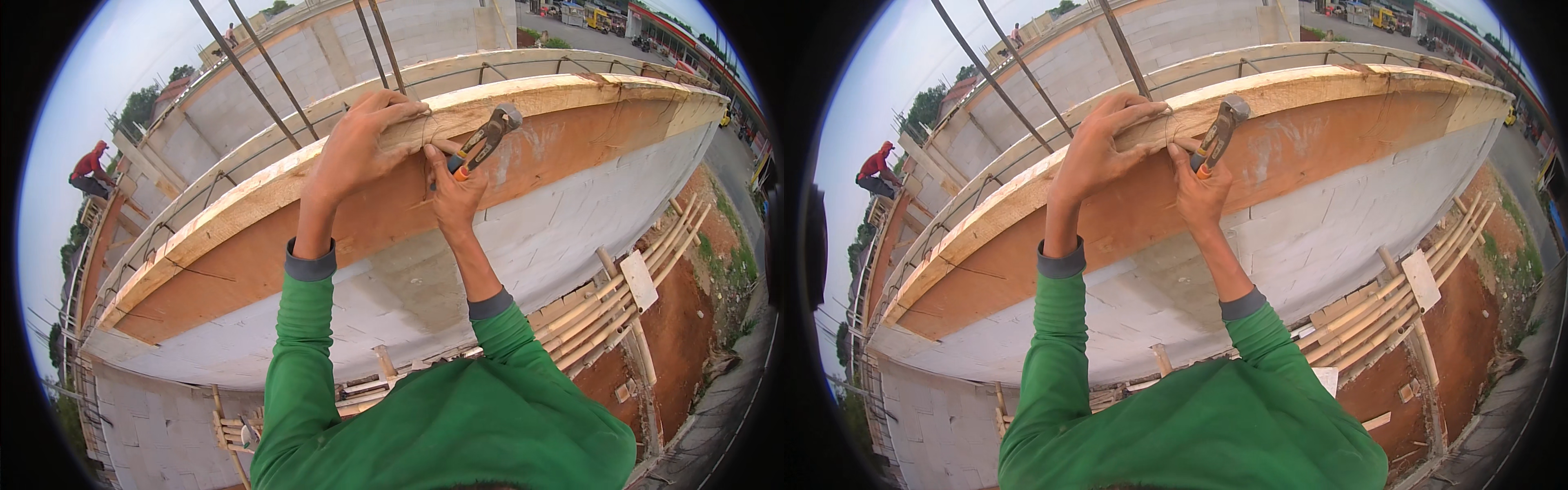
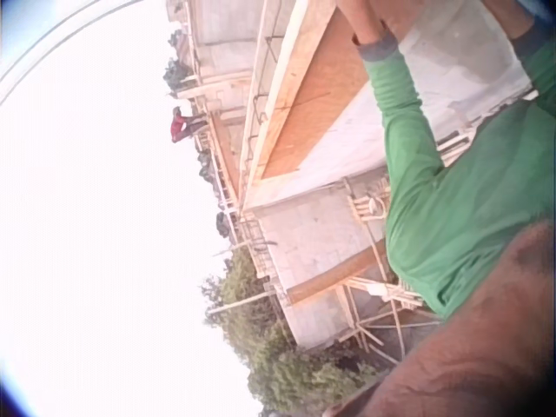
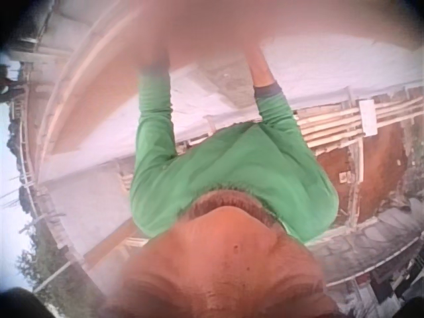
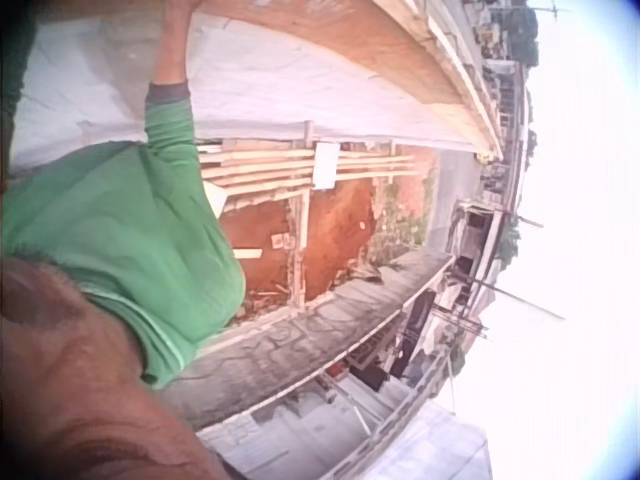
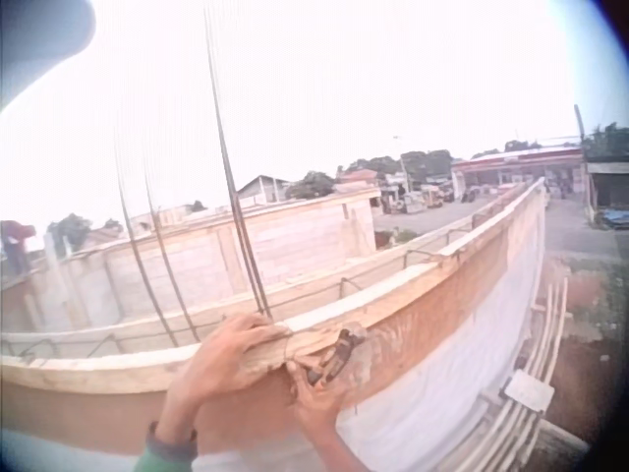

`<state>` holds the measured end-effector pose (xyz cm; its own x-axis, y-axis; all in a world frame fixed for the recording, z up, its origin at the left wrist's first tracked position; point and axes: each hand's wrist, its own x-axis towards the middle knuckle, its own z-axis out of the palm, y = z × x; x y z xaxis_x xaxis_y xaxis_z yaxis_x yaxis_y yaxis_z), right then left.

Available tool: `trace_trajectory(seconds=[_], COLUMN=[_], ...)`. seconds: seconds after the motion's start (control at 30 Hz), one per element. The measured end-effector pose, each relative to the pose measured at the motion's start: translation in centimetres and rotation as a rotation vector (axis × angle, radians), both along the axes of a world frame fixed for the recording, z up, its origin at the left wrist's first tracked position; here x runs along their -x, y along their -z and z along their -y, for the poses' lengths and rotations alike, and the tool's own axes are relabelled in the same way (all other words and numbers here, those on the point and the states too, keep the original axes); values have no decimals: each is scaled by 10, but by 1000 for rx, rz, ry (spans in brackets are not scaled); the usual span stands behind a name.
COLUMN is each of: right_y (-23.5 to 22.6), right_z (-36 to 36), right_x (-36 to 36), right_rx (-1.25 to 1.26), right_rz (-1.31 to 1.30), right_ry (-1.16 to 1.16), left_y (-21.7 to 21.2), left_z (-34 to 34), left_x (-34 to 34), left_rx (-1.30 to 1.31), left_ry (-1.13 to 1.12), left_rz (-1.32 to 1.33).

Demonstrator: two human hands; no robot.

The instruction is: The person positions a white tile on bamboo scaffolding, then uses pliers to cut and remove wire ties from a wooden beam attached to a concrete wall. The person continues cutting wires along the beam.

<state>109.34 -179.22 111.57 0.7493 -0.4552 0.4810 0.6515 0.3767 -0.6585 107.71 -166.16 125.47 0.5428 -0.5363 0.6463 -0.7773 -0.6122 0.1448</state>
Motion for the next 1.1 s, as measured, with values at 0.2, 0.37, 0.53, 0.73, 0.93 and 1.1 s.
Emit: trace_trajectory(seconds=[0.2,0.37,0.53,0.73,0.93,1.1], right_y=[3,10,1,-17,-25,-28], right_z=[-7,-13,-11,-10,-7,-3], right_x=[-2,-12,-8,2,3,4], right_rx=[-50,-4,-59,-14,-75,-97], right_rz=[13,68,74,28,4,-28], right_ry=[11,160,81,75,-37,-86], left_y=[14,8,-15,-11,-5,-2], left_z=[2,6,-2,-8,0,3], left_x=[-11,-6,-16,-38,-35,-33], left_rx=[42,22,-74,-66,-37,-21], left_ry=[-31,-53,42,161,46,-18], left_rz=[62,75,-91,-37,-16,-5])
